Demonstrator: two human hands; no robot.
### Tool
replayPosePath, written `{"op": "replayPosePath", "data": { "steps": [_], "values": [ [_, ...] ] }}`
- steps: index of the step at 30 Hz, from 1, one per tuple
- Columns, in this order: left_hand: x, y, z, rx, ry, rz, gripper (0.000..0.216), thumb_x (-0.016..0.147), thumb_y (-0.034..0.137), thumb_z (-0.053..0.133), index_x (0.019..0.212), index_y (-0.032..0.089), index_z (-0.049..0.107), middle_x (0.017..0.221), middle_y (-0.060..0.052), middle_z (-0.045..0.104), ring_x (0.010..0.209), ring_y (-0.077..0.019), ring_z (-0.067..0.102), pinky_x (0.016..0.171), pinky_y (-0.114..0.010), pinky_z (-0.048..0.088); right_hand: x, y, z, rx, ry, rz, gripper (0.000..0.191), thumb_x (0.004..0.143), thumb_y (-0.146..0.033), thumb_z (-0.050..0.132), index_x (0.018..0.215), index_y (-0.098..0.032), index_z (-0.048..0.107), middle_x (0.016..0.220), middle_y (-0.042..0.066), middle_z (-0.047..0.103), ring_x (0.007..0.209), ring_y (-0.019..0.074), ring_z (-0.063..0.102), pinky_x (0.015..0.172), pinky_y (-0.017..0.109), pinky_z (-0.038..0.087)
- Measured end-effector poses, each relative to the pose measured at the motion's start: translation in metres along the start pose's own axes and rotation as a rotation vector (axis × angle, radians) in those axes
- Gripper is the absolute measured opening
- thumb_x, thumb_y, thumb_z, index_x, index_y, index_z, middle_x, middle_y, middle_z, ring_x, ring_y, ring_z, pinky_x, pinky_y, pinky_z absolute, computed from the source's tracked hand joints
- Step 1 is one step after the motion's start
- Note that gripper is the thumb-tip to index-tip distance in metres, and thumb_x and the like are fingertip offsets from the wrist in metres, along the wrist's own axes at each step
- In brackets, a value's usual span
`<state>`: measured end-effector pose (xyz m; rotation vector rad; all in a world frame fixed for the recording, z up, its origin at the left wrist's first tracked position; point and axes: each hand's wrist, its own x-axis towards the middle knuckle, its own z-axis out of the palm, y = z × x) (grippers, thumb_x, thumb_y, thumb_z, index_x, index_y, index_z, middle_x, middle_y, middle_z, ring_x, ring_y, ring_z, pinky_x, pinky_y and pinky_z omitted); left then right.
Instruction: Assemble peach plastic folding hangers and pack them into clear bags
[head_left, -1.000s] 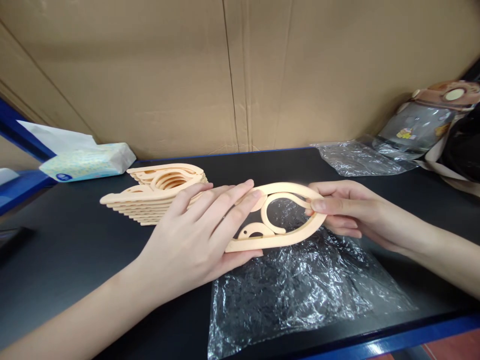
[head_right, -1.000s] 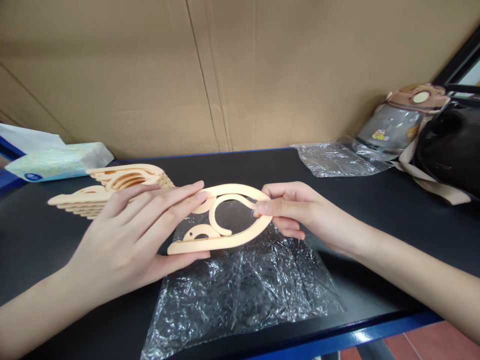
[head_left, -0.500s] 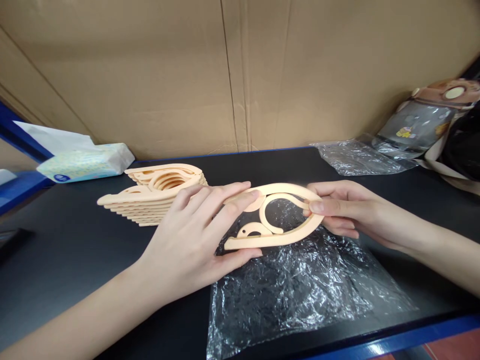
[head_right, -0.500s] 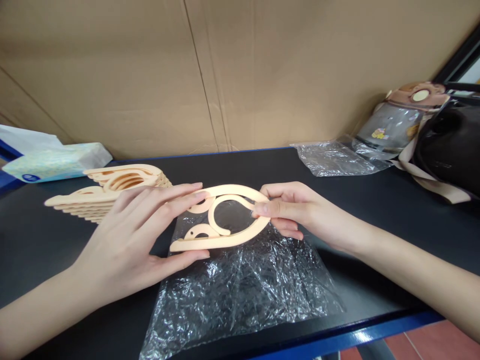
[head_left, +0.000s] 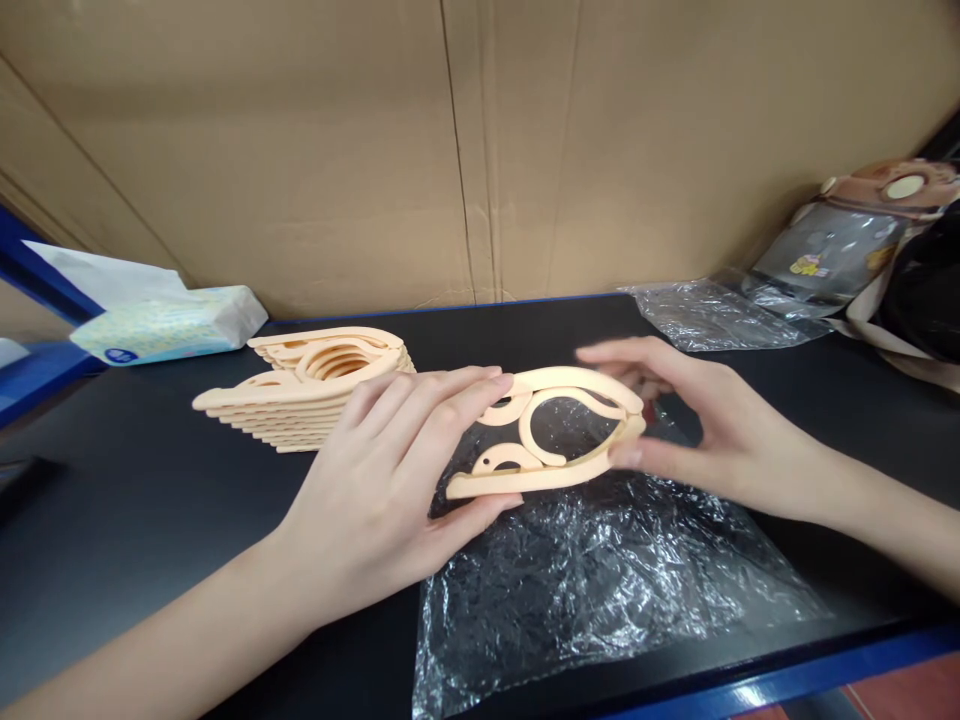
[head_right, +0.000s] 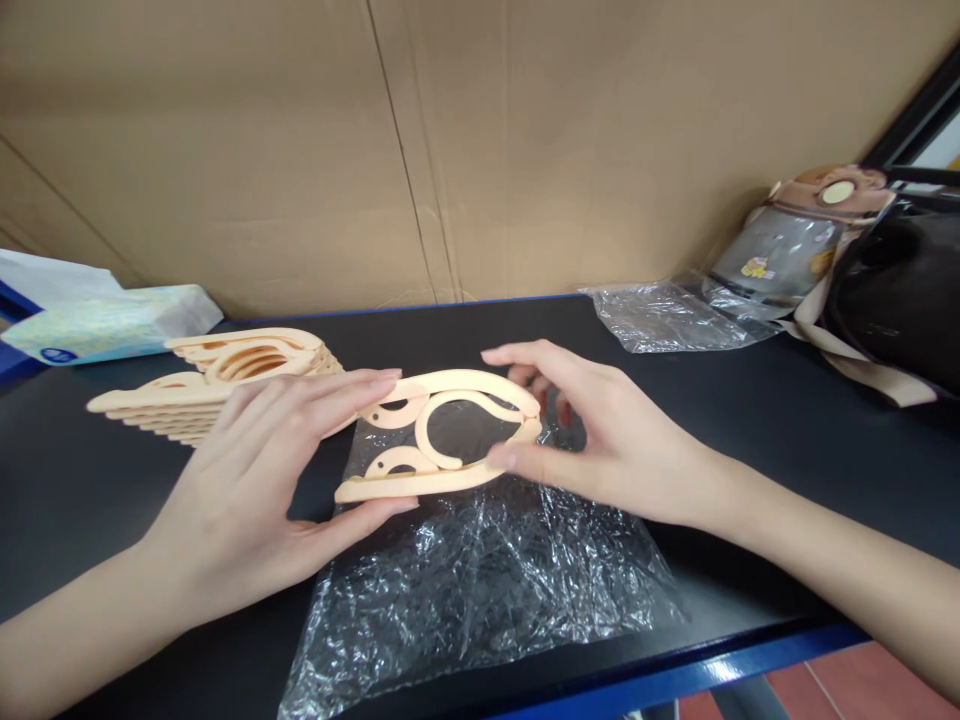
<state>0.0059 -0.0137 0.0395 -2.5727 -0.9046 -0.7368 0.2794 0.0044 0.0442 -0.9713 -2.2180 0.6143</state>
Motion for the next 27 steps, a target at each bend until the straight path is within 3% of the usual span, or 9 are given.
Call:
{"op": "replayPosePath", "data": {
  "steps": [2,3,10,15,17,22,25,27],
  "values": [
    [0.0,0.003,0.0,-0.017,0.005,-0.011,0.055,0.091,0.037,0.064,0.135,0.01,0.044,0.13,-0.015,0.061,0.117,-0.0265,0.057,0.097,-0.039,0.04,-0.002,-0.002,0.002,-0.193,0.008,-0.168,0.078,0.078,-0.051,0.075,0.143,-0.022,0.042,0.129,0.012,0.056,0.111,0.0265,0.058,0.091,0.038,0.05],
    [0.0,0.005,0.0,-0.031,0.003,-0.014,0.056,0.091,0.038,0.064,0.134,0.009,0.044,0.129,-0.014,0.062,0.116,-0.0261,0.057,0.097,-0.039,0.04,-0.004,-0.003,0.003,-0.266,-0.006,-0.227,0.081,0.077,-0.053,0.075,0.144,-0.022,0.039,0.135,0.014,0.053,0.119,0.029,0.054,0.097,0.04,0.047],
    [-0.003,0.012,0.001,-0.095,-0.013,-0.011,0.058,0.092,0.043,0.061,0.136,0.01,0.042,0.128,-0.012,0.063,0.114,-0.0244,0.058,0.098,-0.039,0.041,-0.01,-0.012,0.008,-0.455,-0.042,-0.379,0.066,0.088,-0.045,0.066,0.143,-0.022,0.038,0.14,0.016,0.052,0.126,0.0313,0.052,0.1,0.045,0.046],
    [-0.003,0.01,0.002,-0.146,-0.039,0.0,0.064,0.092,0.051,0.059,0.139,0.013,0.039,0.133,-0.013,0.06,0.119,-0.0259,0.057,0.1,-0.041,0.044,-0.008,-0.016,0.005,-0.375,-0.061,-0.307,0.066,0.083,-0.042,0.069,0.139,-0.025,0.04,0.132,0.012,0.057,0.12,0.0324,0.054,0.095,0.046,0.048],
    [-0.002,0.009,0.002,-0.155,-0.035,0.025,0.063,0.094,0.047,0.058,0.142,0.013,0.036,0.14,-0.016,0.054,0.127,-0.0276,0.052,0.103,-0.043,0.044,-0.007,-0.016,-0.004,-0.379,-0.065,-0.254,0.069,0.081,-0.043,0.07,0.139,-0.027,0.039,0.129,0.01,0.058,0.12,0.0325,0.053,0.096,0.046,0.048],
    [-0.002,0.002,0.005,-0.161,-0.105,0.04,0.049,0.098,0.023,0.05,0.144,0.014,0.036,0.145,-0.013,0.051,0.135,-0.025,0.046,0.111,-0.042,0.041,-0.006,0.003,-0.053,-0.408,0.002,-0.034,0.069,0.082,-0.043,0.068,0.142,-0.03,0.036,0.13,0.008,0.053,0.116,0.0286,0.057,0.095,0.04,0.048],
    [-0.004,-0.002,0.01,-0.164,-0.179,0.034,0.045,0.1,0.021,0.045,0.144,0.013,0.038,0.144,-0.012,0.053,0.134,-0.0225,0.047,0.112,-0.039,0.041,-0.01,0.022,-0.081,-0.407,-0.094,0.093,0.072,0.079,-0.042,0.069,0.141,-0.03,0.037,0.124,0.009,0.057,0.106,0.0258,0.062,0.083,0.035,0.052],
    [-0.005,-0.004,0.014,-0.172,-0.227,0.022,0.046,0.101,0.024,0.044,0.145,0.012,0.038,0.145,-0.013,0.052,0.135,-0.0229,0.047,0.112,-0.039,0.042,-0.015,0.032,-0.091,-0.455,-0.157,0.143,0.068,0.077,-0.036,0.07,0.138,-0.034,0.04,0.126,0.008,0.058,0.106,0.0257,0.062,0.083,0.036,0.052]
  ]
}}
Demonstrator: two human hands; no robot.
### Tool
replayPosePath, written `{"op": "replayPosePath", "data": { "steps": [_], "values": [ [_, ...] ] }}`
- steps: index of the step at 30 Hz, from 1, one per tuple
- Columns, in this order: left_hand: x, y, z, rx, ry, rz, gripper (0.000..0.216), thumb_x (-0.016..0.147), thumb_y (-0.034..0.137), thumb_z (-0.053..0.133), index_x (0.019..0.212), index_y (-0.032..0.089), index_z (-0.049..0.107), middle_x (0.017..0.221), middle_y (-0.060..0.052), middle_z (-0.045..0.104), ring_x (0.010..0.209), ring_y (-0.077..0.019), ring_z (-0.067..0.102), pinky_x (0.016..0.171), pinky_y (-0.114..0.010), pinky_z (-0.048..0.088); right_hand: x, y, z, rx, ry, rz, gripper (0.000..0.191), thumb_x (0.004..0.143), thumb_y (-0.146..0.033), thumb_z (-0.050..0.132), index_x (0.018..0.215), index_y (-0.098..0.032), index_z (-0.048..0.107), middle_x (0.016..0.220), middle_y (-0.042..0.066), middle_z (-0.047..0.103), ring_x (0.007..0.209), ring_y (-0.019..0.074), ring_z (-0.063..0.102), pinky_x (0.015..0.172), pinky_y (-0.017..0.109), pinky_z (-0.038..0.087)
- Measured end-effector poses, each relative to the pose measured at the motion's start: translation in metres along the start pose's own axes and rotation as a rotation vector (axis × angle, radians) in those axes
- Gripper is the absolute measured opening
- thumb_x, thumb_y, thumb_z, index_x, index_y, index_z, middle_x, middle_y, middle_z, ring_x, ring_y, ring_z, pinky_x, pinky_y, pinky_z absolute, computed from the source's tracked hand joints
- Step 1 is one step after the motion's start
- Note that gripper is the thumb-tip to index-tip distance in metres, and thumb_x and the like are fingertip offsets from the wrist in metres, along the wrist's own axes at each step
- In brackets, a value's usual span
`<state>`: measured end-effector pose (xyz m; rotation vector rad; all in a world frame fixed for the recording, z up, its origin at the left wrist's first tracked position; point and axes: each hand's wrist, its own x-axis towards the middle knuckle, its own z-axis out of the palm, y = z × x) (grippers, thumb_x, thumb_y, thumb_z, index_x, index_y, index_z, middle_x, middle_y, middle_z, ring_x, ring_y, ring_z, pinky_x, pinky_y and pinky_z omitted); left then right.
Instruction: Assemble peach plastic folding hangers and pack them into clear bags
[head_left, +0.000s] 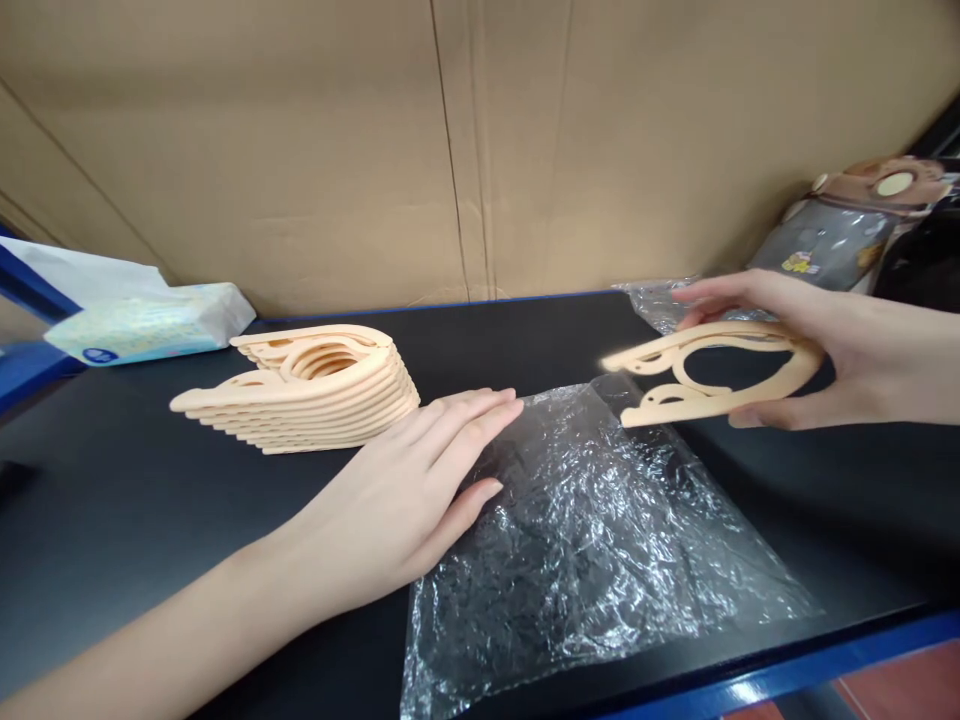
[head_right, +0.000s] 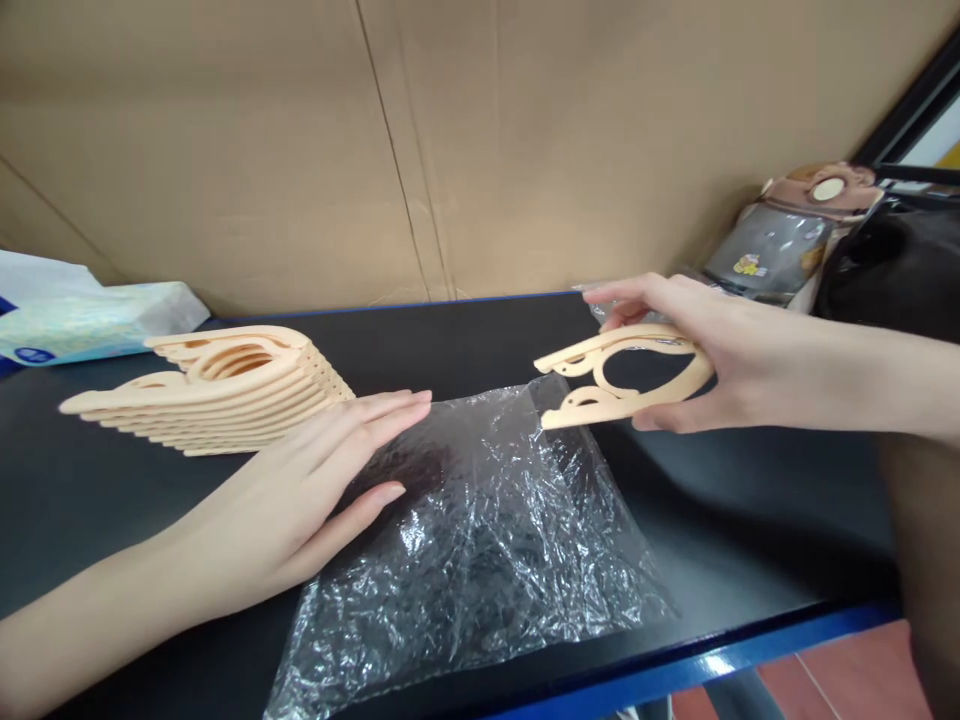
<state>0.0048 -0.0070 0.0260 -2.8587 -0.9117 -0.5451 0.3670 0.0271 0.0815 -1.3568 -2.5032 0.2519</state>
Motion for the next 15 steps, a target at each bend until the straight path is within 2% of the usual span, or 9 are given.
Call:
{"op": "replayPosePath", "data": {
  "steps": [5,9,13,15],
  "values": [
    [-0.001,-0.003,0.005,-0.009,-0.057,-0.047,0.049,0.101,0.032,0.044,0.146,0.013,0.037,0.146,-0.015,0.051,0.136,-0.0247,0.047,0.111,-0.042,0.044,-0.008,0.007,0.004,-0.098,-0.131,-0.012,0.073,0.075,-0.029,0.072,0.141,-0.038,0.04,0.135,0.008,0.056,0.119,0.0286,0.058,0.094,0.04,0.048],
    [-0.002,-0.004,0.008,-0.017,-0.076,-0.046,0.051,0.101,0.034,0.046,0.146,0.013,0.038,0.146,-0.015,0.052,0.135,-0.0255,0.049,0.11,-0.042,0.044,-0.002,-0.005,0.013,-0.093,-0.132,-0.028,0.075,0.074,-0.032,0.073,0.142,-0.032,0.042,0.137,0.012,0.056,0.12,0.0339,0.056,0.091,0.043,0.049],
    [-0.002,-0.005,0.01,-0.023,-0.134,-0.038,0.052,0.101,0.036,0.046,0.146,0.012,0.038,0.145,-0.016,0.052,0.134,-0.0256,0.05,0.109,-0.041,0.045,0.01,-0.02,0.026,-0.048,-0.167,-0.081,0.071,0.074,-0.046,0.073,0.137,-0.03,0.046,0.127,0.011,0.059,0.113,0.0342,0.057,0.09,0.045,0.048],
    [-0.002,-0.005,0.01,-0.03,-0.14,-0.037,0.052,0.101,0.037,0.045,0.146,0.012,0.037,0.146,-0.016,0.051,0.135,-0.0257,0.049,0.109,-0.041,0.044,0.015,-0.027,0.035,-0.004,-0.17,-0.083,0.065,0.072,-0.047,0.074,0.13,-0.029,0.05,0.12,0.009,0.061,0.108,0.0329,0.057,0.089,0.045,0.048]
  ]
}}
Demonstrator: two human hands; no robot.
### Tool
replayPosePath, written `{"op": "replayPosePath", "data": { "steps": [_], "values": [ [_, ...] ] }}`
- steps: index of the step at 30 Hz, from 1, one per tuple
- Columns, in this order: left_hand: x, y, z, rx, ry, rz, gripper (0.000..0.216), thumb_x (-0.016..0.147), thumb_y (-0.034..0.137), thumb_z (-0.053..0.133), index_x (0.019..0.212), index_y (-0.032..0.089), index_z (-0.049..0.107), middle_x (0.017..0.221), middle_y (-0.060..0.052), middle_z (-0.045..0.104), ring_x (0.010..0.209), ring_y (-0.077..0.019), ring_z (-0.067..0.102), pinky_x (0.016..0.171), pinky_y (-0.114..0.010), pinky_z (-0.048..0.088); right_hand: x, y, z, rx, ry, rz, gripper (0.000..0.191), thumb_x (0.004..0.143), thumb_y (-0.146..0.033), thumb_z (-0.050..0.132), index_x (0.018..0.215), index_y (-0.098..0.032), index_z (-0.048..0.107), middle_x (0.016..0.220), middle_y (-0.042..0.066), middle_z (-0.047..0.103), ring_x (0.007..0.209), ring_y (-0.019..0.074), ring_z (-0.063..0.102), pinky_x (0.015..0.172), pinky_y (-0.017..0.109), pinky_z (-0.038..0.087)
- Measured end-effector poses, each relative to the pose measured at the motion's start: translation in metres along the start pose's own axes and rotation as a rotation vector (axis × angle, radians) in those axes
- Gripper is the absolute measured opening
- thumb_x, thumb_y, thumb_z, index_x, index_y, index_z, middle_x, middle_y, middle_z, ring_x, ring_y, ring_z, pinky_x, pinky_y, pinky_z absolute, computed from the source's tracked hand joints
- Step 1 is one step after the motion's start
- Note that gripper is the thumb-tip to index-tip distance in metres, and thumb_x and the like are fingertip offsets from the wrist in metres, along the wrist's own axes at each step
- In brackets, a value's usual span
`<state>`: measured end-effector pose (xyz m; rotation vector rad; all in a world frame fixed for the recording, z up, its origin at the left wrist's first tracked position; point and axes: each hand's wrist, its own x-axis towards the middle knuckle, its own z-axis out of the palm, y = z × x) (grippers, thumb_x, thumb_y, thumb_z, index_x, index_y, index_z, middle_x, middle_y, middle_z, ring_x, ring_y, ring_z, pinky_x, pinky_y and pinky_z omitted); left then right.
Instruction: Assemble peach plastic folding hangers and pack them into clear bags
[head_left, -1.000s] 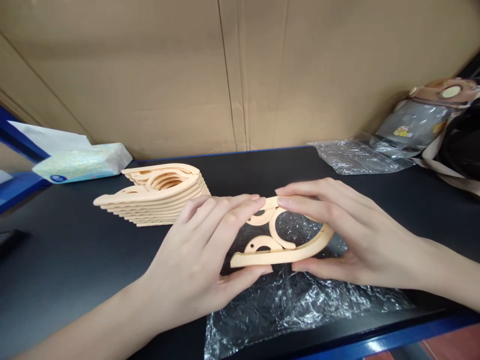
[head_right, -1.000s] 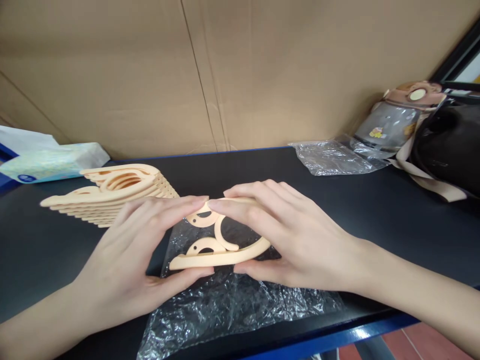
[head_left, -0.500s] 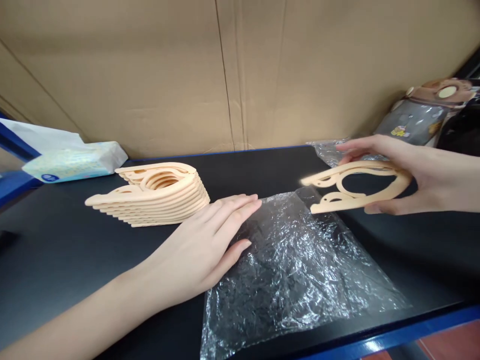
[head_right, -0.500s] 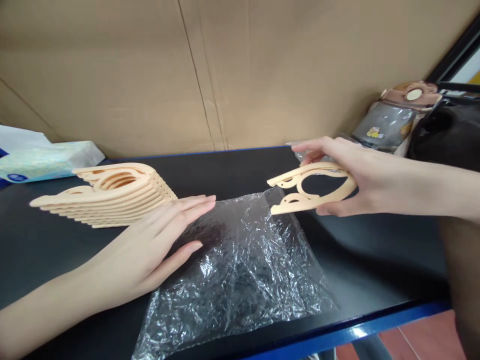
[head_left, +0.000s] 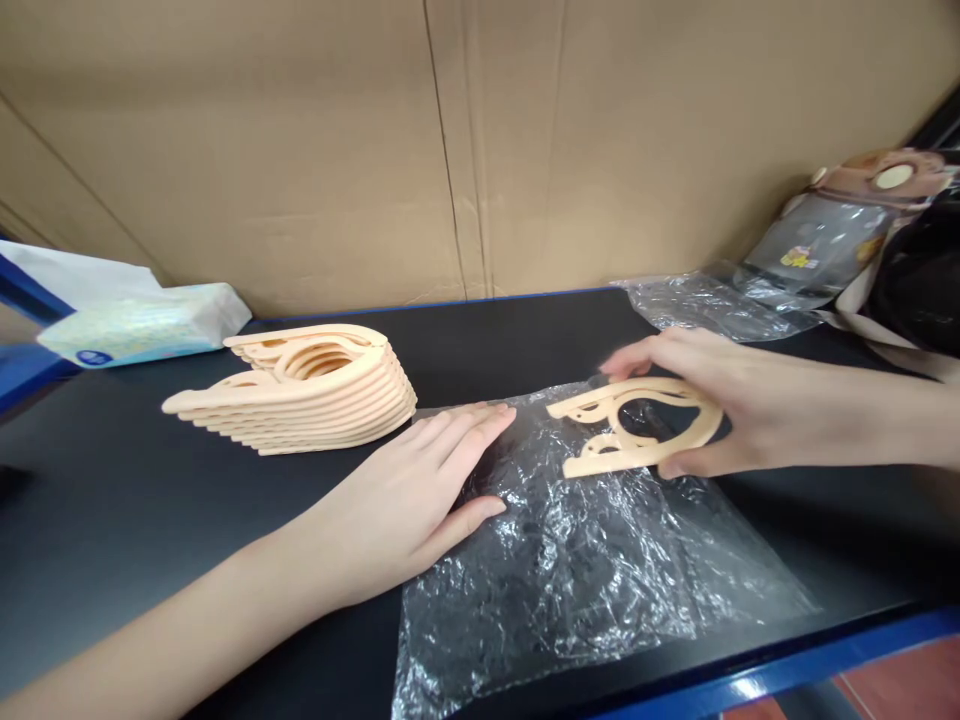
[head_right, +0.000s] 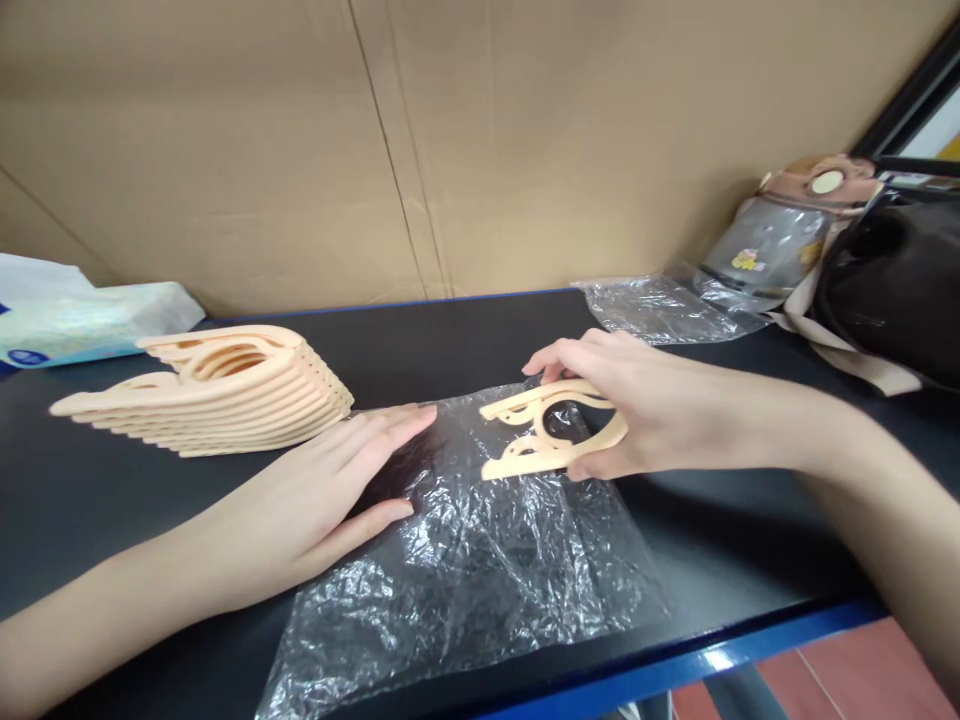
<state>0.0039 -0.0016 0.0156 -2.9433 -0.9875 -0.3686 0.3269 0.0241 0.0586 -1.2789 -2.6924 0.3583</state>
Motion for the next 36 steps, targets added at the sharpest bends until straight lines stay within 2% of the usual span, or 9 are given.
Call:
{"op": "replayPosePath", "data": {
  "steps": [4,9,13,17,21,23,27,32,36],
  "values": [
    [0.0,0.0,0.001,-0.016,0.0,0.002,0.054,0.101,0.038,0.045,0.147,0.012,0.036,0.147,-0.016,0.05,0.135,-0.0254,0.047,0.11,-0.041,0.043,0.009,-0.009,0.015,0.092,-0.029,0.017,0.061,0.073,-0.044,0.075,0.126,-0.029,0.049,0.122,0.007,0.059,0.112,0.031,0.053,0.091,0.044,0.045],
    [-0.001,-0.001,0.0,-0.018,-0.015,0.015,0.056,0.101,0.039,0.046,0.148,0.012,0.034,0.147,-0.016,0.049,0.136,-0.0256,0.046,0.11,-0.042,0.043,0.015,-0.007,0.023,0.168,-0.057,0.0,0.084,0.074,-0.058,0.073,0.142,-0.029,0.035,0.132,0.008,0.055,0.122,0.033,0.047,0.099,0.05,0.039],
    [-0.002,0.002,-0.004,-0.044,-0.037,0.046,0.054,0.101,0.041,0.045,0.148,0.015,0.037,0.15,-0.015,0.047,0.138,-0.026,0.044,0.111,-0.044,0.042,0.01,0.005,0.016,0.087,-0.067,-0.039,0.092,0.075,-0.059,0.072,0.151,-0.032,0.027,0.134,0.009,0.056,0.122,0.0337,0.049,0.1,0.051,0.038],
    [-0.003,0.013,-0.007,-0.071,-0.086,0.103,0.055,0.1,0.046,0.045,0.147,0.018,0.039,0.154,-0.012,0.042,0.143,-0.0277,0.038,0.111,-0.047,0.041,0.003,0.019,0.006,0.009,-0.07,-0.019,0.079,0.078,-0.054,0.072,0.147,-0.035,0.037,0.134,0.007,0.059,0.123,0.0342,0.051,0.099,0.048,0.039],
    [-0.003,0.018,-0.006,-0.045,-0.151,0.159,0.055,0.1,0.047,0.044,0.146,0.016,0.041,0.159,-0.011,0.035,0.146,-0.0294,0.033,0.114,-0.048,0.038,0.005,0.023,0.005,0.037,-0.045,-0.068,0.064,0.083,-0.054,0.067,0.14,-0.033,0.046,0.118,0.004,0.069,0.113,0.0299,0.059,0.097,0.044,0.04],
    [-0.002,0.018,-0.005,-0.038,-0.148,0.177,0.056,0.1,0.048,0.044,0.146,0.016,0.041,0.159,-0.009,0.034,0.147,-0.0284,0.031,0.117,-0.047,0.033,0.009,0.02,0.009,0.059,-0.02,-0.092,0.064,0.083,-0.054,0.067,0.14,-0.032,0.047,0.112,0.003,0.071,0.11,0.0283,0.061,0.097,0.043,0.04],
    [-0.002,0.019,-0.007,-0.013,-0.15,0.209,0.056,0.1,0.047,0.045,0.145,0.015,0.043,0.158,-0.007,0.037,0.146,-0.0255,0.033,0.12,-0.042,0.028,0.016,0.01,0.021,0.108,0.037,-0.099,0.07,0.081,-0.052,0.071,0.142,-0.032,0.043,0.113,0.002,0.07,0.111,0.0264,0.06,0.099,0.042,0.04],
    [-0.004,0.02,-0.008,0.016,-0.156,0.21,0.054,0.101,0.047,0.043,0.145,0.015,0.044,0.157,-0.007,0.039,0.145,-0.023,0.035,0.12,-0.038,0.027,0.022,-0.004,0.036,0.195,0.121,-0.096,0.066,0.083,-0.053,0.068,0.139,-0.029,0.042,0.109,0.001,0.071,0.108,0.0239,0.061,0.097,0.04,0.04],
    [-0.004,0.02,-0.006,0.07,-0.11,0.235,0.054,0.102,0.047,0.038,0.145,0.015,0.043,0.156,-0.007,0.04,0.143,-0.024,0.037,0.118,-0.04,0.03,0.024,-0.012,0.041,0.135,0.207,-0.14,0.062,0.085,-0.053,0.066,0.137,-0.029,0.043,0.103,0.0,0.072,0.104,0.0226,0.062,0.097,0.04,0.038]
  ]
}}
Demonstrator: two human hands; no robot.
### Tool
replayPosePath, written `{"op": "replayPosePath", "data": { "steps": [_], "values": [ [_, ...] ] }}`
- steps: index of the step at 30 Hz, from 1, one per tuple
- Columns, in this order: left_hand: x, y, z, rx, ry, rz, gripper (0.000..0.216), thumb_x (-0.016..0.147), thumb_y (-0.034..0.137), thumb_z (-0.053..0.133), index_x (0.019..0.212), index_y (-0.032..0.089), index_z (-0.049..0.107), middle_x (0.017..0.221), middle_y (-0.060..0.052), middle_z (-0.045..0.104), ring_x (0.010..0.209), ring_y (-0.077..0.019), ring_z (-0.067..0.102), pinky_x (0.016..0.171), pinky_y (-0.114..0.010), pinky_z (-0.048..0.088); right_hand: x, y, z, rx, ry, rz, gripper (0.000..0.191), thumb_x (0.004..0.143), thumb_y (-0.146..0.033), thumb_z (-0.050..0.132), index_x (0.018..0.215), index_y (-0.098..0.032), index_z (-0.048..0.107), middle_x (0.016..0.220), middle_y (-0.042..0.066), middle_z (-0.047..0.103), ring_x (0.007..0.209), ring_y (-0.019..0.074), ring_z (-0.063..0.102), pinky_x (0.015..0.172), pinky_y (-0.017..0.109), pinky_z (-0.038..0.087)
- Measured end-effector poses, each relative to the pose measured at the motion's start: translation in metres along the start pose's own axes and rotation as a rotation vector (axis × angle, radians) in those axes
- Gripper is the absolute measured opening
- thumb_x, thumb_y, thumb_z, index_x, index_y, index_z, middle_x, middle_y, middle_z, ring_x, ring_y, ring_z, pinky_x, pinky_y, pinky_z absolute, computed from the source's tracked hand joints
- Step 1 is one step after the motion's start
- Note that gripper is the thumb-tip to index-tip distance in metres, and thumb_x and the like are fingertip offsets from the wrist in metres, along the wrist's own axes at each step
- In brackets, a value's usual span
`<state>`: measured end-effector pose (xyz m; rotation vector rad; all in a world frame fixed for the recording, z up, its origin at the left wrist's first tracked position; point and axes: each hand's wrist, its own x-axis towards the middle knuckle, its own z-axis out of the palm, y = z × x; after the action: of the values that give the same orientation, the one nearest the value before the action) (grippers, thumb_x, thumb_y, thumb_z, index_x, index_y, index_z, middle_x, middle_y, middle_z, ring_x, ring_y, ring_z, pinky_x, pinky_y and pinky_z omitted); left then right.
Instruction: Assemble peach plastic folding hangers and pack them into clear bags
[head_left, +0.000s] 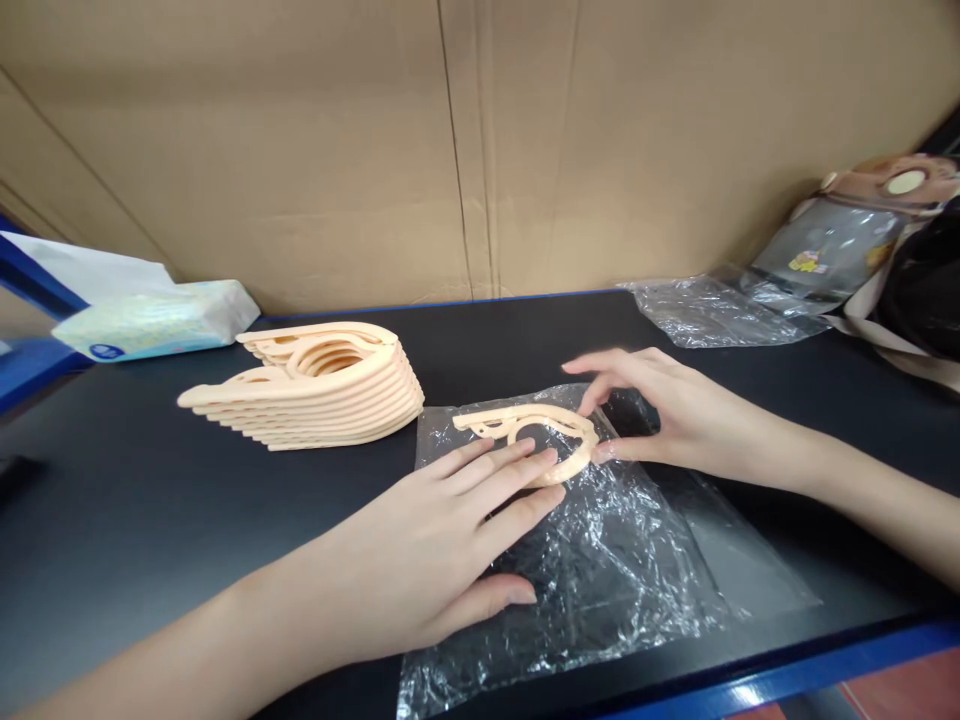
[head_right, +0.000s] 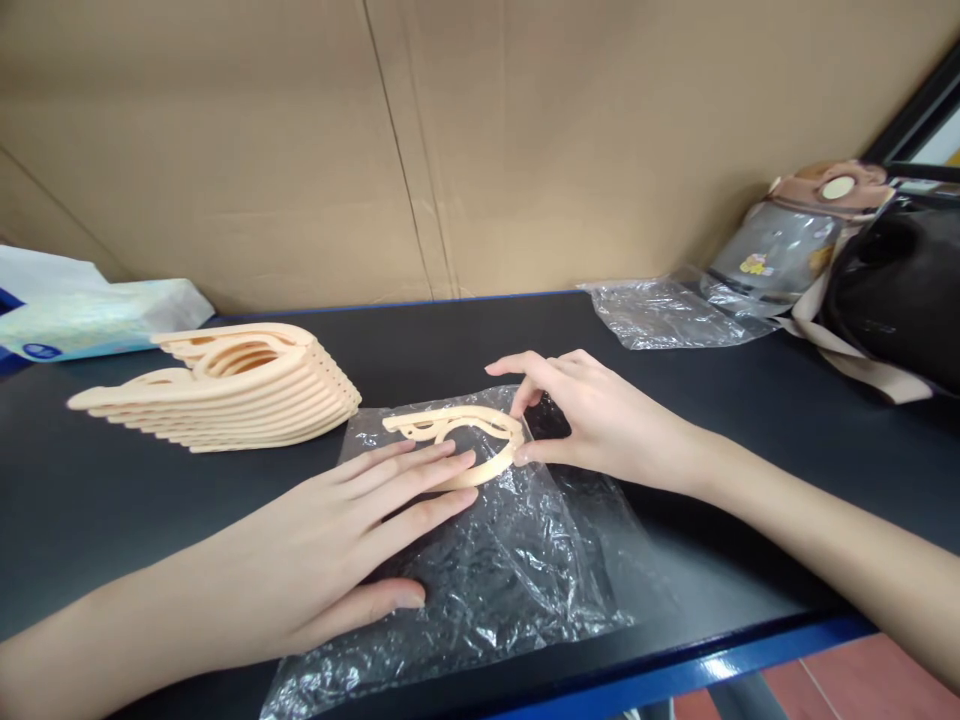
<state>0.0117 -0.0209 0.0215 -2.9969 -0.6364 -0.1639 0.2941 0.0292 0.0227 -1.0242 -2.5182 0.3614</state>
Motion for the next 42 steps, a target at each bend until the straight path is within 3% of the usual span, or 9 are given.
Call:
{"op": "replayPosePath", "data": {
  "steps": [4,8,15,21,27,42],
  "values": [
    [0.002,-0.002,-0.004,0.113,0.073,-0.112,0.046,0.102,0.036,0.04,0.142,0.012,0.046,0.143,-0.012,0.055,0.125,-0.029,0.055,0.101,-0.043,0.047,0.0,0.002,-0.001,-0.001,-0.022,-0.004,0.06,0.088,-0.05,0.065,0.139,-0.029,0.043,0.103,-0.001,0.072,0.102,0.0204,0.063,0.097,0.039,0.039],
    [0.003,-0.01,-0.006,0.195,0.126,-0.241,0.04,0.1,0.026,0.042,0.133,0.005,0.052,0.131,-0.018,0.062,0.114,-0.0317,0.062,0.091,-0.046,0.053,-0.001,0.01,-0.012,0.085,-0.166,0.049,0.057,0.088,-0.046,0.065,0.14,-0.032,0.045,0.111,-0.002,0.071,0.103,0.0187,0.064,0.092,0.035,0.044],
    [-0.001,-0.018,-0.002,0.018,0.042,-0.368,0.047,0.101,0.041,0.042,0.138,0.012,0.047,0.141,-0.015,0.055,0.124,-0.029,0.057,0.099,-0.047,0.051,-0.004,0.023,-0.037,0.047,-0.25,0.183,0.054,0.086,-0.042,0.066,0.136,-0.03,0.051,0.111,0.001,0.073,0.102,0.0238,0.068,0.087,0.039,0.049],
    [-0.003,-0.022,-0.003,-0.09,-0.008,-0.41,0.052,0.1,0.048,0.042,0.142,0.018,0.04,0.145,-0.011,0.051,0.13,-0.0264,0.052,0.106,-0.044,0.047,-0.001,0.009,-0.031,0.368,-0.275,0.184,0.058,0.086,-0.044,0.068,0.137,-0.025,0.049,0.105,0.002,0.075,0.095,0.0187,0.069,0.086,0.034,0.053],
    [-0.006,-0.025,-0.003,-0.136,0.024,-0.422,0.058,0.097,0.052,0.048,0.144,0.019,0.036,0.143,-0.009,0.054,0.125,-0.024,0.056,0.104,-0.037,0.047,-0.001,0.005,-0.032,0.595,-0.336,0.337,0.073,0.08,-0.039,0.075,0.144,-0.026,0.043,0.11,0.003,0.075,0.103,0.0201,0.068,0.093,0.036,0.052],
    [-0.006,-0.026,-0.003,-0.161,0.028,-0.411,0.056,0.097,0.047,0.051,0.144,0.019,0.036,0.142,-0.011,0.054,0.125,-0.0246,0.057,0.104,-0.037,0.047,0.002,0.001,-0.025,0.795,-0.371,0.352,0.075,0.078,-0.028,0.078,0.145,-0.029,0.043,0.121,0.005,0.071,0.11,0.0209,0.065,0.095,0.038,0.051]
  ]
}}
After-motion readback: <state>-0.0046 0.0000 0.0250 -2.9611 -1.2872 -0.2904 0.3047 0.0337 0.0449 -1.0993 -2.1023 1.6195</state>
